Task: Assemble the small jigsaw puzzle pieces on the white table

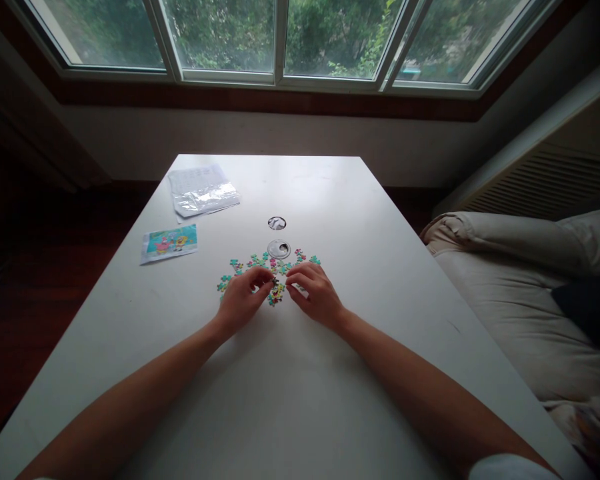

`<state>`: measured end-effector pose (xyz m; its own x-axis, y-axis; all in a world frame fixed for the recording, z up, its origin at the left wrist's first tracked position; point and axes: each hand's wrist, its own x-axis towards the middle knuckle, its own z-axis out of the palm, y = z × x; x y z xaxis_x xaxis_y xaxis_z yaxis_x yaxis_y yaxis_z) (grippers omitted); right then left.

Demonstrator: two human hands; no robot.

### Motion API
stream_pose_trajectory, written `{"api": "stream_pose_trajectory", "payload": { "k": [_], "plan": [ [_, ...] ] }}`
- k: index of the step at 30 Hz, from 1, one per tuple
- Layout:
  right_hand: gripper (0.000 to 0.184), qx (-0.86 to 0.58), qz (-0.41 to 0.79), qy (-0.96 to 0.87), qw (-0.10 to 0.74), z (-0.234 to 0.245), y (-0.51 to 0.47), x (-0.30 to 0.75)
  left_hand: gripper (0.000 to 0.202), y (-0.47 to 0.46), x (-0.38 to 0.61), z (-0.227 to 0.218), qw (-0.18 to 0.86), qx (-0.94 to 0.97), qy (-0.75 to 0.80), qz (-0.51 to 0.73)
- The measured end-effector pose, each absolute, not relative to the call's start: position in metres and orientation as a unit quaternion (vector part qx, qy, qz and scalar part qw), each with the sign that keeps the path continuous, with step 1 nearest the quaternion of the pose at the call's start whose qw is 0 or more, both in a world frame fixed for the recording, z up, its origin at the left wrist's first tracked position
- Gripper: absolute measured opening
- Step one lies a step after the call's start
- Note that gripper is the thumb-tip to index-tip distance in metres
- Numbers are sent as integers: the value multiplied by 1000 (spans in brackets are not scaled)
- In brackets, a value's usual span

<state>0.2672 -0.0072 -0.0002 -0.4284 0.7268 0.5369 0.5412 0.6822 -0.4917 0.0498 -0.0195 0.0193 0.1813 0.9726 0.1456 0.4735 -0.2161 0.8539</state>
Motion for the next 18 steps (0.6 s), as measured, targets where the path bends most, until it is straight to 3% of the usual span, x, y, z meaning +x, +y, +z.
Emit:
{"api": "stream_pose_trajectory", "payload": {
  "k": [4,18],
  "plan": [
    [4,-365,134,-838,382,3,-12,264,13,-22,53,18,379,665,511,390],
    [6,-373,152,-818,410,1,-14,261,12,-28,58,19,362,656,553,365]
  ]
}}
